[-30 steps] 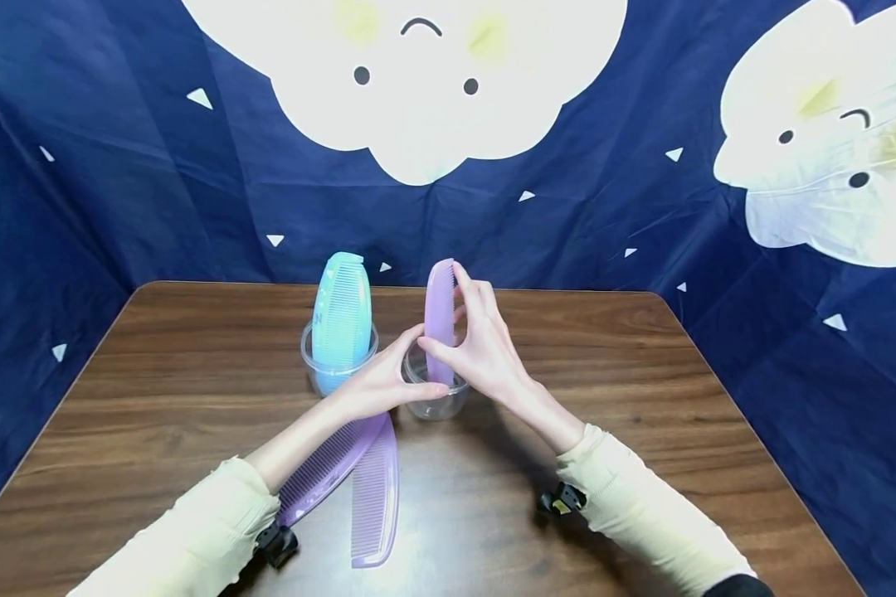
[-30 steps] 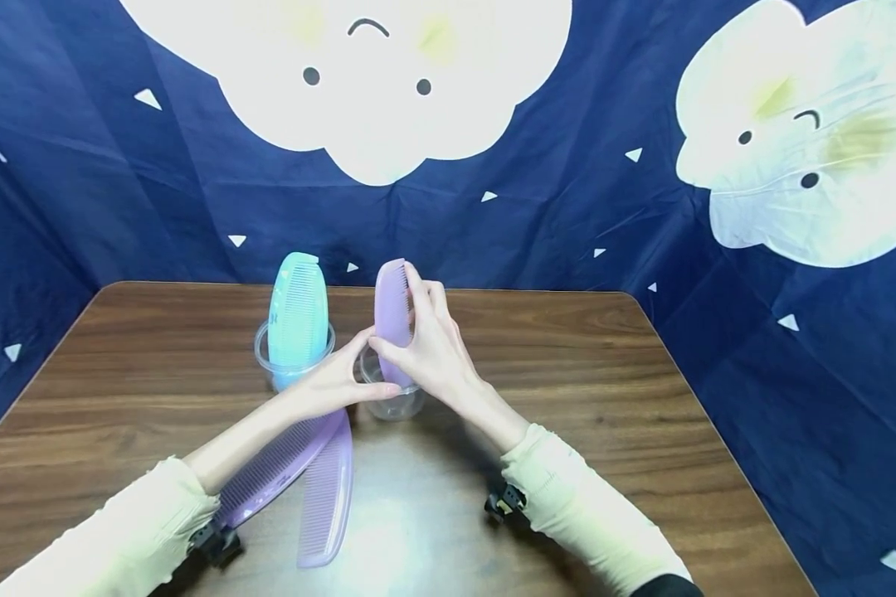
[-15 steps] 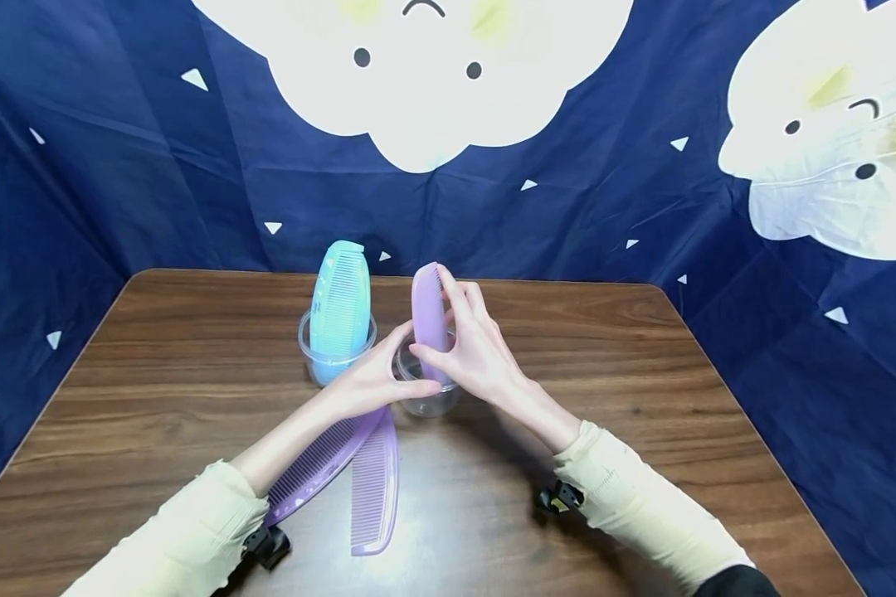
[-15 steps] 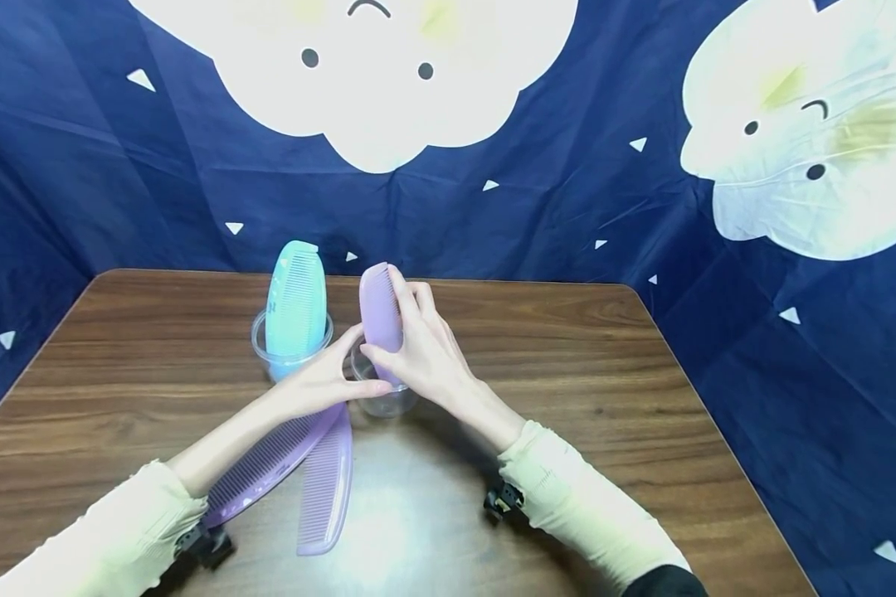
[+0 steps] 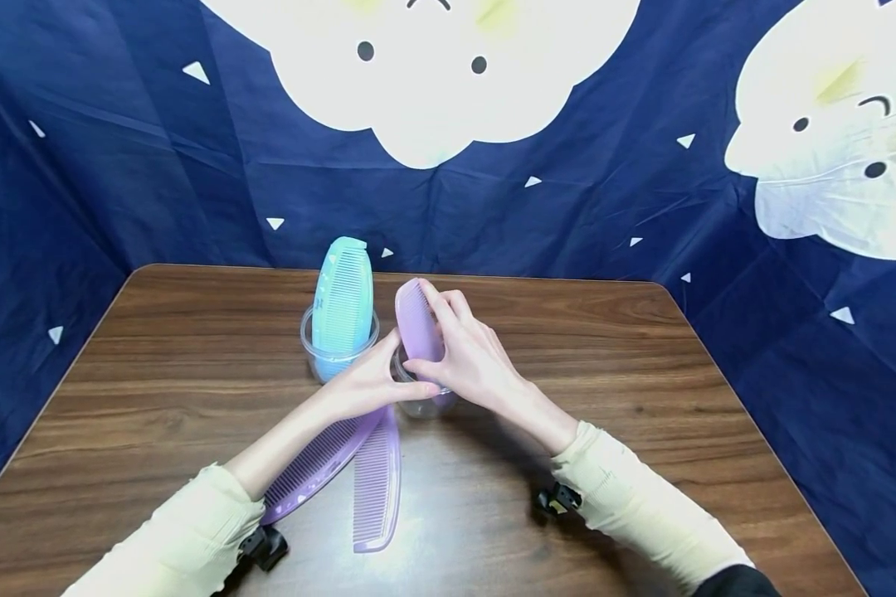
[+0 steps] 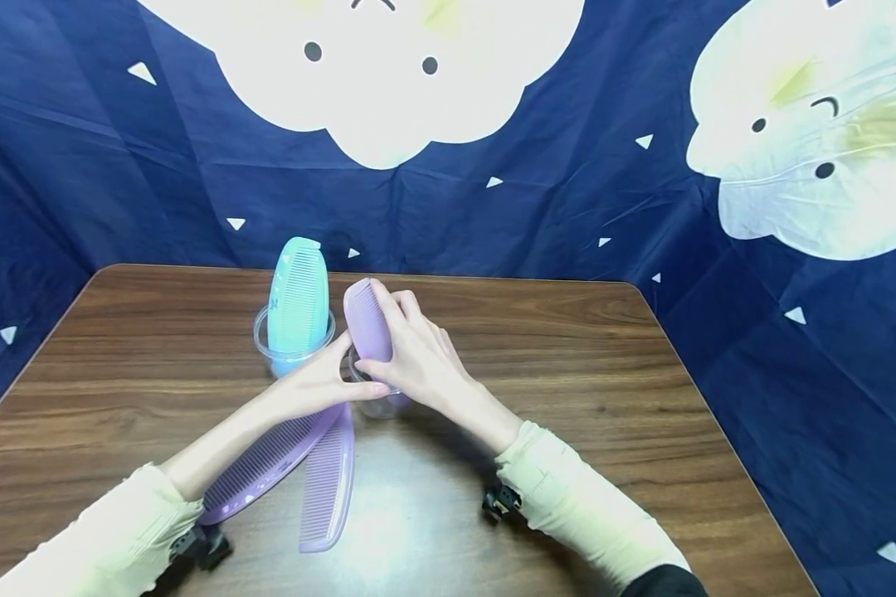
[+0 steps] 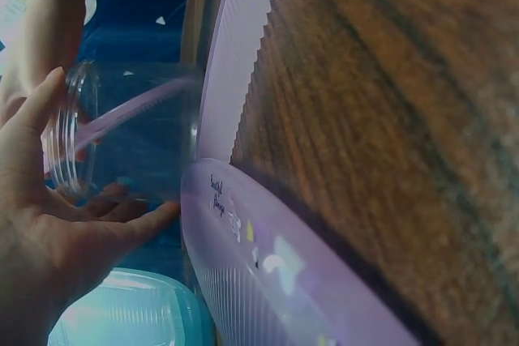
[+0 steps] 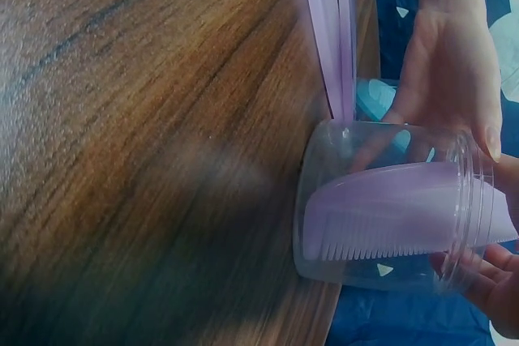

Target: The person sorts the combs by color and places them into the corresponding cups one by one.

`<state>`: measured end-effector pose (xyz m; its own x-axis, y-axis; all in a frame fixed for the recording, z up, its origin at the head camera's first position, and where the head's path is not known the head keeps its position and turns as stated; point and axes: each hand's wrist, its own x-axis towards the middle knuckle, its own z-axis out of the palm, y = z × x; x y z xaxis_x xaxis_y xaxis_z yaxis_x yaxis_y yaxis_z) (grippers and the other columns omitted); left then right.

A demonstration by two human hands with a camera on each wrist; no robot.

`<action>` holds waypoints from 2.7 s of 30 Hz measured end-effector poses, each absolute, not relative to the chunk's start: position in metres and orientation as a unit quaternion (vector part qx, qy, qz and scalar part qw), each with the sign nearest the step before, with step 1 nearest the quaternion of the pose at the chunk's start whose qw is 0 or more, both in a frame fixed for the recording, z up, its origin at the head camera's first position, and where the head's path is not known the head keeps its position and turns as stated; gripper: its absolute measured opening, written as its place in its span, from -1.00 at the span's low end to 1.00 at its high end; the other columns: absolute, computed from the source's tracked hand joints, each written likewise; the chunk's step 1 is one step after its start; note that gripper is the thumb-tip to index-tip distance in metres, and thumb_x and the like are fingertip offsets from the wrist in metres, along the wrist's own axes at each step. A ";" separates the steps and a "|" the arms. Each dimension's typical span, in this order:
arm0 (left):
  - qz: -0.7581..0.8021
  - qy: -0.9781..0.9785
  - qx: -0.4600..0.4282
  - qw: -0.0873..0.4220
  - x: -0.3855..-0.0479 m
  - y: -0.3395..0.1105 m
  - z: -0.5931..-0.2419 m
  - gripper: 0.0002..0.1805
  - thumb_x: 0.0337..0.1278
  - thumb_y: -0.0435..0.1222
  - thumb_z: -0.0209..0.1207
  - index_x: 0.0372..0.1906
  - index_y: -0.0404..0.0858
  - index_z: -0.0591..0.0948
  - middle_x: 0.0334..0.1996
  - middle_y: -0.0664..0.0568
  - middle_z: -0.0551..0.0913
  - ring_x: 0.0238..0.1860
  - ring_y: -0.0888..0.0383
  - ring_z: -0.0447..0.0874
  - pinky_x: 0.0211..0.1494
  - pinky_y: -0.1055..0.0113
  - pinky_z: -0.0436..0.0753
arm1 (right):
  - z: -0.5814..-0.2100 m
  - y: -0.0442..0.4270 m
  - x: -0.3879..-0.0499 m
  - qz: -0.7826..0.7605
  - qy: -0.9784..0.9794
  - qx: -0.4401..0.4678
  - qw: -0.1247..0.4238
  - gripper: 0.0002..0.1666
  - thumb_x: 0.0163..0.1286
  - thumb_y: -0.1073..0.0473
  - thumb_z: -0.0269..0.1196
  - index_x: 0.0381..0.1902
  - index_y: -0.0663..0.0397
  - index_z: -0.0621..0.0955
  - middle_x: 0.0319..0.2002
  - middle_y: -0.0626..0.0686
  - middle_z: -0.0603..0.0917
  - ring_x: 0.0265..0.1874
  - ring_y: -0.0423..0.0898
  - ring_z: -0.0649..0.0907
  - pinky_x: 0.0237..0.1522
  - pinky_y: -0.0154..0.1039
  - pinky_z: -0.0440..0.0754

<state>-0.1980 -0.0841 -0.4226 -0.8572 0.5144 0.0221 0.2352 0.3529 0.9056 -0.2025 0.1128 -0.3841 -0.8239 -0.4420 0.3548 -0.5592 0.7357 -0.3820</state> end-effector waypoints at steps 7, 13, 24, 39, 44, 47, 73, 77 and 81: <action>0.522 0.810 0.231 0.134 -0.199 -0.083 -0.424 -0.06 0.10 0.01 0.47 0.51 -0.02 0.24 0.41 0.04 0.48 0.42 0.06 0.46 0.52 -0.07 0.39 | -0.385 0.112 -0.203 0.213 -0.929 0.275 0.123 0.27 0.11 -0.10 0.59 0.64 -0.13 0.13 0.17 0.01 0.47 -0.31 -0.12 0.66 -0.32 -0.14 0.70; 0.532 0.802 0.240 0.129 -0.198 -0.083 -0.425 -0.12 0.10 -0.01 0.48 0.47 -0.03 0.31 0.34 0.09 0.56 0.36 0.10 0.54 0.49 -0.03 0.41 | -0.386 0.114 -0.202 0.225 -0.922 0.295 0.116 0.20 0.18 -0.08 0.56 0.63 -0.06 0.17 0.17 0.01 0.51 -0.15 -0.12 0.75 -0.30 -0.15 0.71; 0.510 0.820 0.228 0.124 -0.197 -0.084 -0.425 -0.16 0.09 0.06 0.47 0.43 0.02 0.35 0.36 0.07 0.55 0.38 0.08 0.52 0.48 -0.09 0.40 | -0.383 0.130 -0.194 0.330 -0.873 0.333 0.132 -0.18 0.32 0.18 0.46 0.50 -0.05 0.41 0.17 0.08 0.54 0.00 -0.04 0.77 -0.05 -0.12 0.79; 0.506 0.822 0.219 0.143 -0.197 -0.088 -0.424 -0.15 0.11 0.07 0.44 0.45 -0.03 0.34 0.36 -0.01 0.55 0.39 0.00 0.49 0.49 -0.08 0.41 | -0.364 0.135 -0.164 0.268 -0.799 0.487 0.228 -0.52 0.32 0.19 0.43 0.19 0.05 0.65 0.12 0.04 0.66 0.03 -0.12 0.69 0.05 -0.27 0.70; 0.483 0.838 0.206 0.145 -0.198 -0.090 -0.423 -0.19 0.15 -0.02 0.36 0.44 -0.20 0.32 0.34 -0.16 0.54 0.33 -0.06 0.51 0.46 -0.10 0.43 | -0.364 0.126 -0.149 0.219 -0.759 0.565 0.236 -0.55 0.32 0.19 0.41 0.17 0.02 0.68 0.08 -0.01 0.70 0.05 -0.18 0.68 0.12 -0.34 0.67; 0.469 0.849 0.196 0.144 -0.198 -0.089 -0.423 -0.14 0.15 -0.01 0.37 0.49 -0.19 0.29 0.37 -0.17 0.52 0.33 -0.04 0.50 0.46 -0.08 0.43 | -0.369 0.122 -0.142 0.186 -0.742 0.603 0.227 -0.58 0.37 0.16 0.37 0.18 0.01 0.69 0.09 -0.03 0.72 0.12 -0.18 0.67 0.26 -0.32 0.61; 0.501 0.829 0.201 0.146 -0.196 -0.085 -0.422 -0.15 0.06 0.08 0.48 0.40 -0.06 0.36 0.24 -0.02 0.61 0.29 0.02 0.58 0.44 -0.04 0.46 | -0.405 0.109 -0.124 0.019 -0.746 0.658 0.100 -0.58 0.49 -0.01 0.19 0.26 -0.17 0.60 0.19 -0.09 0.66 0.25 -0.19 0.60 0.44 -0.25 0.45; 0.499 0.831 0.197 0.149 -0.196 -0.085 -0.423 -0.12 0.06 0.09 0.47 0.43 -0.06 0.33 0.28 -0.05 0.58 0.32 0.00 0.55 0.45 -0.06 0.44 | -0.408 0.106 -0.123 -0.011 -0.751 0.655 0.082 -0.52 0.44 -0.04 0.23 0.29 -0.24 0.58 0.22 -0.11 0.64 0.28 -0.18 0.58 0.43 -0.24 0.44; 0.497 0.832 0.193 0.154 -0.196 -0.086 -0.422 -0.09 0.06 0.12 0.46 0.45 -0.06 0.31 0.32 -0.06 0.56 0.36 -0.02 0.53 0.48 -0.08 0.42 | -0.410 0.105 -0.124 -0.053 -0.748 0.658 0.067 -0.46 0.43 -0.10 0.23 0.35 -0.28 0.55 0.29 -0.12 0.60 0.33 -0.15 0.55 0.45 -0.21 0.44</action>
